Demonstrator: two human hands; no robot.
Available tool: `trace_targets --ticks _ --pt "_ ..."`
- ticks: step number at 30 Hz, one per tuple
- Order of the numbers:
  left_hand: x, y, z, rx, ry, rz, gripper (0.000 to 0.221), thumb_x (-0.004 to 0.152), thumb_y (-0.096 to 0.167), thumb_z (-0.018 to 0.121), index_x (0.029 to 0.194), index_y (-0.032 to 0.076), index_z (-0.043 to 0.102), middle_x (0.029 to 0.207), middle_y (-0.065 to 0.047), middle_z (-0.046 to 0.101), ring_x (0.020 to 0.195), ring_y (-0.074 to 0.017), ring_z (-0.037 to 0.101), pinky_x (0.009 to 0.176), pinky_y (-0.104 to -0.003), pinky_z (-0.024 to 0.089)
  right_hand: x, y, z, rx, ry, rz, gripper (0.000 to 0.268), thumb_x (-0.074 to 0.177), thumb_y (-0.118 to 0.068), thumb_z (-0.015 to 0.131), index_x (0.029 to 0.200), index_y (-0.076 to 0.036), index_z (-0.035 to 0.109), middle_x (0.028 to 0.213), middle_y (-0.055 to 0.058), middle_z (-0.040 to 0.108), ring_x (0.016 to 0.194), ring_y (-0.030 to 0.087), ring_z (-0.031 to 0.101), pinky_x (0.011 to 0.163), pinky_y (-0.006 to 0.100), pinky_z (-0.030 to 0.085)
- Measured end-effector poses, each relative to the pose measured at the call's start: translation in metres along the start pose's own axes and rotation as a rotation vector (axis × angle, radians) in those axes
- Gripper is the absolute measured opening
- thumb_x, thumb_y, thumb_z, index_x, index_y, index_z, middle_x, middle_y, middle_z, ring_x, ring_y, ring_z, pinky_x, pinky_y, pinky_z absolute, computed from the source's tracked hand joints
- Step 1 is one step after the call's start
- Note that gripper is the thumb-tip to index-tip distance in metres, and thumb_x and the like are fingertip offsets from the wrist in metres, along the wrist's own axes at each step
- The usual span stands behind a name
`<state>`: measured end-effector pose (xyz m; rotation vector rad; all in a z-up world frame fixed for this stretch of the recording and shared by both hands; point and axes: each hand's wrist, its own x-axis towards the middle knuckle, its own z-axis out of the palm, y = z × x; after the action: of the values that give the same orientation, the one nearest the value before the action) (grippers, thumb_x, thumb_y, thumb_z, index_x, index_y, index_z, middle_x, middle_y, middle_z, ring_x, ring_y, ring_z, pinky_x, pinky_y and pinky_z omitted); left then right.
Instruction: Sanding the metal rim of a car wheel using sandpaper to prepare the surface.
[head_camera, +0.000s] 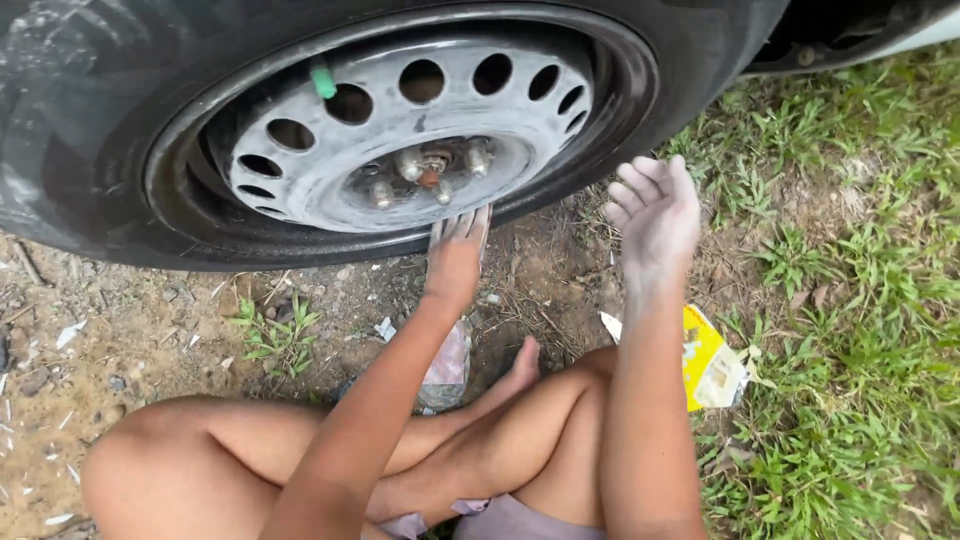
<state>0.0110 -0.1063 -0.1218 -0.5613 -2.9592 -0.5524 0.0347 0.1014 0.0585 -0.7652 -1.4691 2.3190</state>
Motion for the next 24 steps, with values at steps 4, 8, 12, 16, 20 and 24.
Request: trace_targets --ticks 4,8,12,16,20,24 --pt "0.019 0.055 -0.048 -0.213 -0.032 -0.101 0.061 0.087 -0.008 0.064 0.146 0.005 0.054 0.135 -0.017 0.067 0.129 -0.0328 0.061 0.118 -0.048 0.037 0.004 0.003 0.004 -0.004 -0.015 -0.028 0.035 0.1 -0.047 0.049 0.099 -0.016 0.065 0.093 0.003 0.073 0.078 0.015 0.071 0.073 0.03 0.057" --pt "0.042 0.121 -0.101 -0.519 0.041 -0.169 0.06 0.086 -0.012 0.064 0.144 0.003 0.055 0.121 -0.021 0.07 0.107 -0.0338 0.071 0.094 -0.047 0.06 0.009 0.007 -0.002 -0.015 -0.015 0.014 0.038 0.098 -0.05 0.051 0.098 -0.014 0.064 0.093 0.003 0.074 0.077 0.015 0.072 0.071 0.031 0.058" --pt "0.038 0.108 -0.096 -0.603 -0.022 -0.131 0.073 0.096 -0.012 0.051 0.16 0.019 0.034 0.14 -0.026 0.06 0.081 -0.0246 0.069 0.07 -0.034 0.063 0.015 0.007 -0.004 -0.069 -0.007 0.022 0.038 0.095 -0.052 0.051 0.1 -0.017 0.065 0.096 0.0 0.076 0.078 0.012 0.073 0.07 0.028 0.058" --pt "0.03 0.059 -0.024 -0.298 -0.062 -0.101 0.062 0.087 -0.007 0.065 0.147 0.004 0.052 0.134 -0.022 0.064 0.116 -0.0404 0.067 0.094 -0.05 0.061 0.014 0.006 -0.008 -0.051 -0.021 0.039 0.039 0.095 -0.052 0.051 0.102 -0.016 0.065 0.097 0.0 0.076 0.078 0.012 0.073 0.069 0.028 0.059" --pt "0.034 0.07 -0.027 -0.136 0.019 0.013 0.061 0.086 -0.008 0.067 0.145 -0.003 0.05 0.13 -0.027 0.066 0.122 -0.0406 0.065 0.11 -0.055 0.049 0.013 0.003 -0.015 -0.012 -0.024 0.023 0.039 0.094 -0.054 0.054 0.099 -0.017 0.066 0.093 0.001 0.077 0.075 0.012 0.074 0.066 0.027 0.06" --pt "0.046 0.119 -0.093 -0.333 -0.055 -0.038 0.069 0.087 -0.012 0.06 0.152 -0.003 0.037 0.136 -0.035 0.059 0.126 -0.0444 0.062 0.111 -0.058 0.048 0.014 0.008 -0.015 -0.015 -0.048 0.014 0.039 0.097 -0.052 0.052 0.099 -0.016 0.067 0.094 0.002 0.077 0.076 0.013 0.074 0.066 0.027 0.059"
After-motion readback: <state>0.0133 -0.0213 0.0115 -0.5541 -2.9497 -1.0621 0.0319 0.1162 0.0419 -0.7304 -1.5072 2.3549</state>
